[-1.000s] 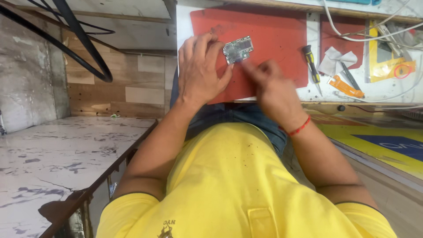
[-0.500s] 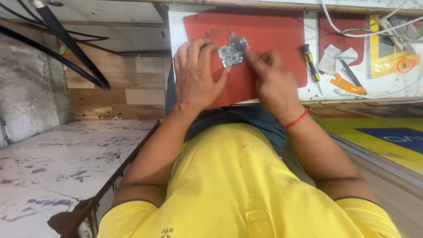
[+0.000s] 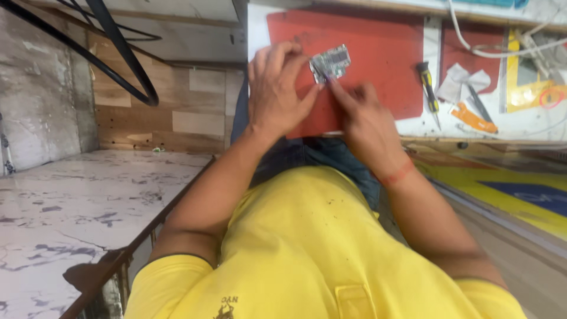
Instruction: The person uses a hot air gun to heat a small circuit board placed on a red mat, then switches to a purple pen-like tool to scrape or clean the board surface. The person holds the board steady with the left hand while applying heat and scraping with the right hand.
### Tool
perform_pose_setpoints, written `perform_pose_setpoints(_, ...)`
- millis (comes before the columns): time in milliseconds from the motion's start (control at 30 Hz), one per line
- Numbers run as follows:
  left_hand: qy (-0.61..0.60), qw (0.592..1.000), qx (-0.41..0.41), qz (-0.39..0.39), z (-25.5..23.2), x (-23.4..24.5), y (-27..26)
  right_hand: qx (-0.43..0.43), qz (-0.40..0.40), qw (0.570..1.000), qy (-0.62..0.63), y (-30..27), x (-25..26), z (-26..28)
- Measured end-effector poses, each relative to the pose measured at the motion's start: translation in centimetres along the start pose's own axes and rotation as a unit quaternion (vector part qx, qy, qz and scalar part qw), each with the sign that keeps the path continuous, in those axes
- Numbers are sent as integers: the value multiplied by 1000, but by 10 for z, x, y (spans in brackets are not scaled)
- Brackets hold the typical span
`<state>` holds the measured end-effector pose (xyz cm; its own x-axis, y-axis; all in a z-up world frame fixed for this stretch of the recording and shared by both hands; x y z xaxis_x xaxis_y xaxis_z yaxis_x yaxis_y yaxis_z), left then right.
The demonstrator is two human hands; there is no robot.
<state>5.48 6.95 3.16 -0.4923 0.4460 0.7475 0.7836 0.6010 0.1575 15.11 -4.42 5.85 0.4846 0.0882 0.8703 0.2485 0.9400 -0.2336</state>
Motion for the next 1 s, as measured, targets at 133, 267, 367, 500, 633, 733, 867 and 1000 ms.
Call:
perform_pose_setpoints(133, -9, 1000, 8, -14, 0, 5, -1, 3, 12, 1000, -3, 5, -16, -10)
perform_pose_setpoints(267, 2, 999, -8, -34, -4, 8, 5, 25, -59, 998, 4, -1, 2, -19)
perform_pose_setpoints(367, 19, 999, -15, -23, -9, 3, -7, -6, -48, 999, -7, -10, -6, -24)
perform_pose_setpoints(500, 19, 999, -21, -29, -6, 8, 2, 44, -49, 998, 9, -1, -1, -21)
perform_pose_setpoints(633, 16, 999, -27, -40, -7, 5, -5, 26, -21, 999, 8, -9, -12, -41)
perform_pose_setpoints(733, 44, 999, -26, -11, -10, 7, 2, 27, -30, 999, 11, -9, -13, -45)
perform_pose_setpoints(867, 41, 998, -29, 30, -4, 9, 16, 1, -50, 999, -6, 1, -11, -48)
perform_pose_setpoints(1000, 43, 997, -44, 38, -3, 6, 18, 20, -43, 999, 5, -4, -11, -37)
Point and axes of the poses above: each hand's wrist, its own y-axis towards the middle knuckle, its own x-axis out of the back of the hand, z = x × y, the point moved 9 cm from there along y, towards the middle knuckle, and after that the axes turned 8 degrees about z, right-handed, at the moved point
